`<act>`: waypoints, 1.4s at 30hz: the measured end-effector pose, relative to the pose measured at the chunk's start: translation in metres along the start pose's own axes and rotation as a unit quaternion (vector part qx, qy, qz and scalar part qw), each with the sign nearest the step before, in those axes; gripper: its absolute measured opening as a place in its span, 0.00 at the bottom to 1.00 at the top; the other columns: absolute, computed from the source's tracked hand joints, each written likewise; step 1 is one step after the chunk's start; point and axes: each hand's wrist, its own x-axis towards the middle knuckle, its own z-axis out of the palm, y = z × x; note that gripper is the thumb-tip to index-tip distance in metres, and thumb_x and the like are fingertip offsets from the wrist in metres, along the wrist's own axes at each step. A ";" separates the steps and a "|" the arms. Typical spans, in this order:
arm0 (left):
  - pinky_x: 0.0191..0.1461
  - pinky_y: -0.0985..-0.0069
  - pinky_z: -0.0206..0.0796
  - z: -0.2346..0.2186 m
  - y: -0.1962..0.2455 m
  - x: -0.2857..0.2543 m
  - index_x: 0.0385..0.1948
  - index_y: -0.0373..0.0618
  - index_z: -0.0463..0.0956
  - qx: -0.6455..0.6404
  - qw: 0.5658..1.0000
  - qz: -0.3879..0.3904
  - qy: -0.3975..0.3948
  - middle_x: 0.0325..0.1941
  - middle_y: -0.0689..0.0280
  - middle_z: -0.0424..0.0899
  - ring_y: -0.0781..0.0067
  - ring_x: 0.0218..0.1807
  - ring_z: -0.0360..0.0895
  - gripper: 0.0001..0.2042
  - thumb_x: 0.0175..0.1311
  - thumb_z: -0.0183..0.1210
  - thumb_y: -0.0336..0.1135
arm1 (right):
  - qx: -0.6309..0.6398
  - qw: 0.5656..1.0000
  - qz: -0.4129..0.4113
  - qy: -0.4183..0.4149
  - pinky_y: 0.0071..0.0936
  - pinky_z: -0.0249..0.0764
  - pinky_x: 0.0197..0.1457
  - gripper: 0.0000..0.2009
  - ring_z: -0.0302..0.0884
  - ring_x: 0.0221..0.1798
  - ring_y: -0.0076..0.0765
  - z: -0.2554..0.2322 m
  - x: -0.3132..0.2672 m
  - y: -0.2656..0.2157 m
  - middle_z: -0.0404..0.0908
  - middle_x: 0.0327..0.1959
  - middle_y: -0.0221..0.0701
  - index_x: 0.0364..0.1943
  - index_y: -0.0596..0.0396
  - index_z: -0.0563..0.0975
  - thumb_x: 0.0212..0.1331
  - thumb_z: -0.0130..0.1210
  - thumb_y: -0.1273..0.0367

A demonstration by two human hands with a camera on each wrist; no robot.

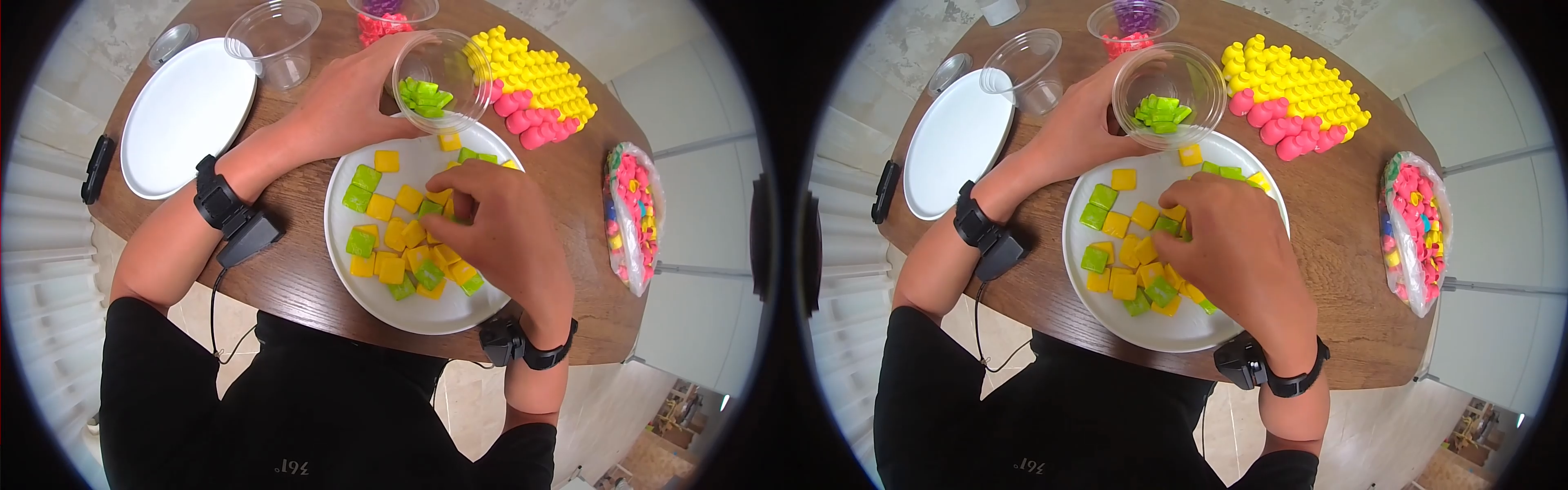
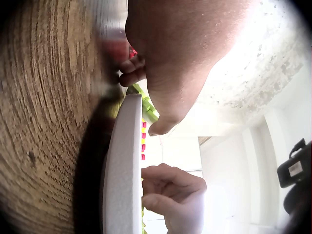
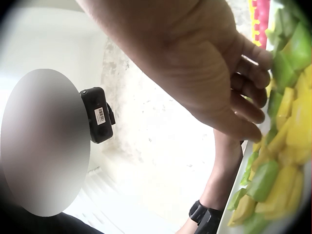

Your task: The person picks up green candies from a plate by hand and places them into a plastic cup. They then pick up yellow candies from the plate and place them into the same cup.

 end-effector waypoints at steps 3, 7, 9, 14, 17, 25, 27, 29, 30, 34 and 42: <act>0.72 0.66 0.74 -0.001 0.001 0.000 0.77 0.48 0.66 -0.009 1.000 -0.009 -0.004 0.78 0.60 0.76 0.62 0.73 0.78 0.46 0.52 0.81 0.35 | -0.027 0.999 -0.004 -0.040 0.43 0.81 0.50 0.11 0.87 0.42 0.52 -0.004 -0.002 -0.005 0.88 0.39 0.41 0.42 0.58 0.87 0.57 0.70 0.67; 0.75 0.64 0.72 -0.002 0.004 0.000 0.77 0.48 0.66 -0.013 1.000 -0.024 -0.008 0.76 0.59 0.78 0.61 0.75 0.77 0.47 0.52 0.81 0.33 | -0.024 0.998 -0.014 -0.049 0.43 0.82 0.52 0.12 0.88 0.43 0.53 -0.003 -0.003 -0.003 0.88 0.39 0.42 0.42 0.58 0.87 0.56 0.70 0.68; 0.73 0.61 0.73 0.002 -0.003 0.001 0.75 0.49 0.68 -0.007 1.000 0.005 0.011 0.73 0.56 0.80 0.55 0.73 0.79 0.46 0.51 0.81 0.39 | -0.022 0.998 -0.014 -0.048 0.43 0.82 0.53 0.12 0.88 0.44 0.53 -0.003 -0.003 -0.003 0.88 0.39 0.42 0.42 0.59 0.86 0.56 0.69 0.69; 0.71 0.58 0.75 0.004 -0.006 0.001 0.74 0.49 0.69 -0.002 0.999 0.036 0.038 0.70 0.53 0.82 0.50 0.70 0.82 0.44 0.51 0.81 0.44 | -0.004 0.999 -0.008 -0.045 0.43 0.82 0.54 0.11 0.88 0.44 0.53 -0.002 -0.003 -0.003 0.88 0.38 0.43 0.42 0.60 0.86 0.58 0.68 0.69; 0.79 0.63 0.69 -0.001 0.002 0.001 0.77 0.48 0.67 -0.019 1.000 -0.015 -0.001 0.75 0.59 0.78 0.61 0.76 0.76 0.47 0.51 0.81 0.32 | -0.007 0.999 -0.009 -0.043 0.44 0.81 0.53 0.10 0.87 0.43 0.53 0.001 -0.002 -0.001 0.88 0.38 0.42 0.40 0.60 0.87 0.59 0.66 0.69; 0.78 0.64 0.70 -0.001 0.003 0.001 0.77 0.47 0.67 -0.018 1.000 -0.016 -0.005 0.75 0.59 0.78 0.61 0.75 0.77 0.46 0.52 0.81 0.33 | 0.029 0.999 -0.008 0.030 0.43 0.81 0.47 0.08 0.87 0.40 0.51 0.005 0.003 0.005 0.87 0.36 0.42 0.35 0.61 0.87 0.59 0.64 0.69; 0.78 0.64 0.70 -0.001 0.005 0.001 0.77 0.47 0.67 -0.014 1.000 -0.017 -0.003 0.75 0.59 0.79 0.61 0.74 0.78 0.46 0.52 0.81 0.33 | 0.047 0.997 -0.013 0.052 0.42 0.81 0.45 0.07 0.87 0.37 0.50 0.005 0.004 0.003 0.87 0.34 0.42 0.35 0.60 0.87 0.59 0.64 0.70; 0.77 0.64 0.70 0.000 0.003 0.001 0.76 0.47 0.67 -0.010 1.000 -0.018 -0.001 0.75 0.59 0.79 0.61 0.74 0.78 0.46 0.52 0.81 0.34 | 0.065 0.995 -0.017 0.074 0.41 0.81 0.42 0.07 0.87 0.34 0.50 0.006 0.004 0.001 0.87 0.33 0.42 0.36 0.60 0.87 0.59 0.64 0.71; 0.73 0.61 0.74 0.003 -0.001 0.002 0.75 0.50 0.68 -0.007 1.000 0.006 0.018 0.72 0.57 0.81 0.55 0.71 0.80 0.45 0.51 0.81 0.38 | 0.085 0.991 -0.023 0.100 0.40 0.81 0.40 0.07 0.87 0.32 0.48 0.007 0.005 0.001 0.87 0.31 0.42 0.36 0.61 0.87 0.58 0.64 0.72; 0.66 0.58 0.78 0.005 -0.005 0.001 0.73 0.53 0.70 0.005 0.998 0.037 0.044 0.69 0.55 0.83 0.48 0.66 0.83 0.44 0.50 0.81 0.43 | 0.125 0.972 -0.050 0.191 0.34 0.80 0.35 0.06 0.86 0.28 0.41 0.012 0.008 0.006 0.87 0.28 0.42 0.38 0.63 0.87 0.57 0.66 0.76; 0.65 0.58 0.79 0.005 -0.005 0.001 0.73 0.54 0.70 0.002 0.998 0.046 0.047 0.69 0.56 0.83 0.48 0.66 0.84 0.44 0.49 0.81 0.42 | 0.153 0.959 -0.043 0.235 0.29 0.79 0.35 0.07 0.84 0.27 0.33 0.011 0.014 0.006 0.86 0.28 0.40 0.43 0.65 0.87 0.62 0.66 0.77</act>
